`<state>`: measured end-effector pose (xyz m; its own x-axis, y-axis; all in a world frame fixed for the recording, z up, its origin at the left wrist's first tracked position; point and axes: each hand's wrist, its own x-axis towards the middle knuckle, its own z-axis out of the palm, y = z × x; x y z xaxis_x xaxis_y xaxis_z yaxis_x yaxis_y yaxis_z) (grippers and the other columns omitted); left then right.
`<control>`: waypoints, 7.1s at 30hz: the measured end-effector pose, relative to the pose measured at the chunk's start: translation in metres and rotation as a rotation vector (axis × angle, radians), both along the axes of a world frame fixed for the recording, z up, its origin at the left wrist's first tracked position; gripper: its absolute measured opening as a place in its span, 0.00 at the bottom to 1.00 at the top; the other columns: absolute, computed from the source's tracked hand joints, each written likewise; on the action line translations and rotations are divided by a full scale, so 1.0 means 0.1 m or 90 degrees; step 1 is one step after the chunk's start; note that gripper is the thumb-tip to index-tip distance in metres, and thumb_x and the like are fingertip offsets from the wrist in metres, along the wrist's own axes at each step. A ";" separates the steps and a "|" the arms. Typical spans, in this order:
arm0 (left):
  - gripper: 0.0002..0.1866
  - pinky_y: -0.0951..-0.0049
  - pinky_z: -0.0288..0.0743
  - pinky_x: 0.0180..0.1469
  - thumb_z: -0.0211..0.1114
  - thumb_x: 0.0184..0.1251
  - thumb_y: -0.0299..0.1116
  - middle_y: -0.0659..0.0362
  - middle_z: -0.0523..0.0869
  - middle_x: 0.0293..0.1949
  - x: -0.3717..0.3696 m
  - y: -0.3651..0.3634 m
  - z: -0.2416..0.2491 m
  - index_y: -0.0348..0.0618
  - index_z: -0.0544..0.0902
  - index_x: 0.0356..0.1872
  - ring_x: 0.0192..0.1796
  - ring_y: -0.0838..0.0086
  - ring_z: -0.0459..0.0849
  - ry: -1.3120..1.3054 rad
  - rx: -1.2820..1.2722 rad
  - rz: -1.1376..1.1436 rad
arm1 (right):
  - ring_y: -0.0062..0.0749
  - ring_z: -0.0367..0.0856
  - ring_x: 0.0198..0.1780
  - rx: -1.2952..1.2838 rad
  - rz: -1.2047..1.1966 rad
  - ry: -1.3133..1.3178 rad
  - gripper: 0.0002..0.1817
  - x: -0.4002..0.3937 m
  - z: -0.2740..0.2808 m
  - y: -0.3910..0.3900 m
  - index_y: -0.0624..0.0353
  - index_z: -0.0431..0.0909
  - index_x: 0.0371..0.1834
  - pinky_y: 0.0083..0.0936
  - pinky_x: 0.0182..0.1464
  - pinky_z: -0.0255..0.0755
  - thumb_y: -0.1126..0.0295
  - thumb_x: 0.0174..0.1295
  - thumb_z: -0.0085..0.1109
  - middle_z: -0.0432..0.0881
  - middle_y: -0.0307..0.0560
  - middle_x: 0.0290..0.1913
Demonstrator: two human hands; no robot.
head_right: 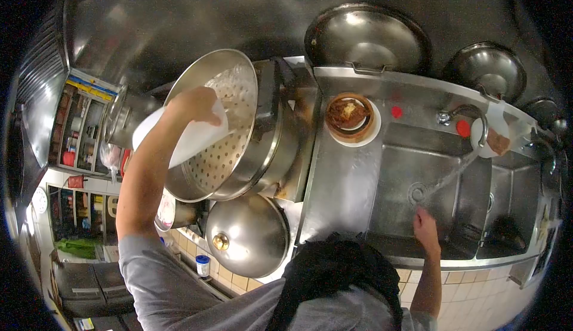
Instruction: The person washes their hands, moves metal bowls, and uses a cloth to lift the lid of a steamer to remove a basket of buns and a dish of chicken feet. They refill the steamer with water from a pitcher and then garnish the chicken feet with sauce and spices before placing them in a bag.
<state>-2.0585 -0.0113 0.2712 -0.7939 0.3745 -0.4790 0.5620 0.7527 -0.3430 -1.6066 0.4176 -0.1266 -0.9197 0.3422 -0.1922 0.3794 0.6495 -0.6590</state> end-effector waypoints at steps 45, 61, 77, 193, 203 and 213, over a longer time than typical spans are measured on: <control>0.20 0.51 0.77 0.54 0.68 0.62 0.36 0.39 0.86 0.44 3.17 3.77 -4.34 0.35 0.76 0.50 0.52 0.45 0.85 -0.472 0.605 0.113 | 0.55 0.84 0.52 -0.100 -0.155 -0.033 0.16 1.40 0.09 0.23 0.55 0.80 0.58 0.42 0.53 0.79 0.68 0.70 0.56 0.85 0.57 0.52; 0.16 0.73 0.82 0.43 0.64 0.74 0.33 0.57 0.84 0.45 2.68 2.77 -4.18 0.40 0.76 0.57 0.42 0.74 0.86 -0.324 1.176 0.483 | 0.50 0.88 0.46 -0.062 -0.165 -0.045 0.13 1.33 -0.08 0.17 0.63 0.82 0.54 0.35 0.47 0.80 0.71 0.69 0.58 0.87 0.59 0.46; 0.16 0.74 0.83 0.41 0.68 0.69 0.27 0.56 0.84 0.45 1.34 1.93 -3.89 0.28 0.81 0.53 0.40 0.76 0.84 -0.080 1.141 0.741 | 0.54 0.85 0.54 -0.111 -0.106 -0.094 0.13 1.02 -0.10 0.12 0.65 0.82 0.54 0.37 0.56 0.78 0.72 0.71 0.55 0.86 0.62 0.50; 0.27 0.61 0.80 0.48 0.72 0.49 0.50 0.40 0.89 0.39 0.90 0.89 1.15 0.33 0.89 0.39 0.44 0.54 0.89 0.236 0.363 0.199 | 0.45 0.70 0.71 -0.956 -0.342 0.317 0.32 0.28 0.60 -0.22 0.55 0.65 0.73 0.45 0.73 0.66 0.46 0.75 0.36 0.72 0.48 0.71; 0.22 0.74 0.66 0.24 0.73 0.55 0.50 0.64 0.78 0.18 0.76 0.77 1.10 0.37 0.88 0.27 0.21 0.78 0.74 0.135 0.459 0.185 | 0.44 0.73 0.69 -1.091 -0.347 0.340 0.31 0.30 0.78 -0.32 0.56 0.66 0.72 0.45 0.70 0.69 0.47 0.76 0.38 0.73 0.49 0.70; 0.24 0.63 0.75 0.37 0.74 0.51 0.50 0.50 0.87 0.25 0.77 0.94 0.58 0.33 0.89 0.32 0.31 0.67 0.84 0.166 0.391 0.146 | 0.46 0.71 0.71 -1.050 -0.368 0.318 0.31 0.26 0.89 -0.35 0.56 0.65 0.74 0.46 0.73 0.66 0.48 0.75 0.36 0.70 0.50 0.72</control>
